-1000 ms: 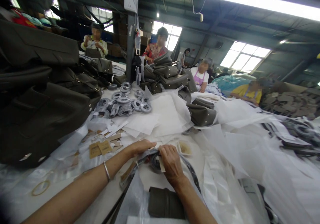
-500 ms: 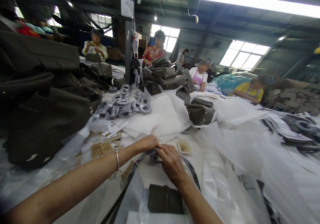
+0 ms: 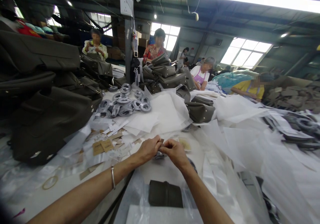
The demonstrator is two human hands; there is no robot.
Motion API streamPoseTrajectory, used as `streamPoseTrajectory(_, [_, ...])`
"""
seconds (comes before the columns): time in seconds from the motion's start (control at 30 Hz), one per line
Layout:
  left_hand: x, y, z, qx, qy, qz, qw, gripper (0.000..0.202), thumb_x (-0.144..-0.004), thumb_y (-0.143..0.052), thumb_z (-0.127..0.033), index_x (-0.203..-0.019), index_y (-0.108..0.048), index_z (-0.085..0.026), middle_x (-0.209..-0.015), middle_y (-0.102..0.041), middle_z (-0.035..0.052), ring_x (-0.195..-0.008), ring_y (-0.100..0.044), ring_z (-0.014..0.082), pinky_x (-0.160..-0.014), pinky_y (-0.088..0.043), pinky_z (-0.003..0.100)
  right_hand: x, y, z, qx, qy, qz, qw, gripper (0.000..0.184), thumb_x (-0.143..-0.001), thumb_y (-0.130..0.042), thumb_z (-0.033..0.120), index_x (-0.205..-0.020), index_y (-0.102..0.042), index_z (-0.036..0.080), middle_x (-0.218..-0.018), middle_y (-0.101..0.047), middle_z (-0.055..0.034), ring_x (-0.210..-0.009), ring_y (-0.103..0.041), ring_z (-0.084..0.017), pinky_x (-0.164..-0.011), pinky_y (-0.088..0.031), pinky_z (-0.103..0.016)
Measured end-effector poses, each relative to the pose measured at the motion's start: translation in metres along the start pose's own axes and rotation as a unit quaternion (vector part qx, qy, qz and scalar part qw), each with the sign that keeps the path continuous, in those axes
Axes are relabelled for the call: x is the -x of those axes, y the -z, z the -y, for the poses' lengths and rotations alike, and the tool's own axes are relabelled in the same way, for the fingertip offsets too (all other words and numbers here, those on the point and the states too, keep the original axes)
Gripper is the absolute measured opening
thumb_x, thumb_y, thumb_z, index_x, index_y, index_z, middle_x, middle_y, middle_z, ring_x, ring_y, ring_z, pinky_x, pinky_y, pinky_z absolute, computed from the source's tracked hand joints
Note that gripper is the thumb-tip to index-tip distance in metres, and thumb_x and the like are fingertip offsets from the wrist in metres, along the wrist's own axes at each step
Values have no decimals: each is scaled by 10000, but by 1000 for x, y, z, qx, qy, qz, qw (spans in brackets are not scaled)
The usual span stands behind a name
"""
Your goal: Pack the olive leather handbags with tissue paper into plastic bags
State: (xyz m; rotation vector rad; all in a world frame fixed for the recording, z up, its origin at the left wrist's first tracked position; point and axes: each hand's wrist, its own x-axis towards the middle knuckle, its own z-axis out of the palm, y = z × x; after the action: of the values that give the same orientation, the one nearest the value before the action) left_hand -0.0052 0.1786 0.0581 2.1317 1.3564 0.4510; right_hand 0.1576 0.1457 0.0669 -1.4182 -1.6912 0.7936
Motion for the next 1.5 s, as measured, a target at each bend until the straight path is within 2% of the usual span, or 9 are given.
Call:
streamPoseTrajectory(0.2, [9,5,3,69,-35,13,997,192,-941,-417,-321,-902,-574,-218,-841,-674,25,-802,-633,198,-696,-413,268,-3,1,-4,-71,-70,21,995,233,-638,-748,325,-601,-569,181,-591,-591,35,-568,-518,-117,-565,-409,-249])
streamPoseTrajectory(0.33, [14,3,6,120,-47,17,992,178,-783,-629,-330,-893,-556,-212,-834,-643,-13,-769,-591,175,-667,-398,247,-2,0,-5,-107,-97,23,989,279,-592,-770,358,-654,-557,188,-622,-573,43,-578,-504,-109,-561,-403,-240])
streamPoseTrajectory(0.43, [13,-1,8,149,-42,13,988,174,-739,-644,-286,-859,-545,-209,-794,-609,-27,-731,-554,160,-640,-370,245,-2,-1,-6,-118,-118,27,986,323,-554,-786,366,-751,-603,187,-635,-580,43,-569,-508,-109,-550,-406,-238])
streamPoseTrajectory(0.63, [11,-5,11,197,-24,13,980,251,-672,-673,-250,-864,-516,-211,-772,-559,-47,-703,-504,143,-620,-347,238,-2,2,-4,-75,-138,48,986,206,-621,-729,356,-637,-653,166,-514,-554,40,-462,-426,-87,-475,-322,-229])
streamPoseTrajectory(0.97, [0,-3,20,283,27,63,957,199,-626,-643,-227,-798,-550,-189,-623,-512,-69,-581,-455,117,-528,-289,229,-3,-2,-2,64,-10,1,998,145,-755,-652,324,-721,-727,205,-668,-717,-2,-614,-628,-157,-594,-461,-251])
streamPoseTrajectory(1.13, [-6,-12,26,364,62,47,928,200,-630,-683,-242,-766,-553,-174,-567,-499,-78,-520,-430,99,-499,-282,228,6,-10,-15,148,87,-39,984,162,-840,-605,281,-860,-760,240,-865,-779,-56,-811,-709,-229,-782,-521,-342])
streamPoseTrajectory(1.27, [-9,-14,29,419,77,43,904,203,-659,-745,-216,-745,-572,-156,-588,-521,-72,-542,-469,95,-532,-339,218,16,-11,-19,184,145,-34,972,204,-890,-586,267,-993,-759,228,-1024,-773,-88,-956,-710,-261,-890,-511,-404])
streamPoseTrajectory(1.4, [-12,-11,34,462,81,64,881,189,-842,-692,-272,-759,-579,-144,-678,-570,-41,-581,-522,100,-585,-437,239,27,-14,-8,317,217,-11,923,305,-946,-544,229,-1221,-674,225,-1278,-678,-86,-1214,-600,-278,-1077,-390,-492])
streamPoseTrajectory(1.5, [-11,-9,36,490,75,79,865,217,-838,-705,-311,-763,-594,-141,-716,-607,-21,-634,-566,117,-630,-466,261,36,-23,5,420,214,-19,882,393,-929,-597,276,-1313,-608,193,-1376,-605,-104,-1334,-487,-317,-1154,-279,-549])
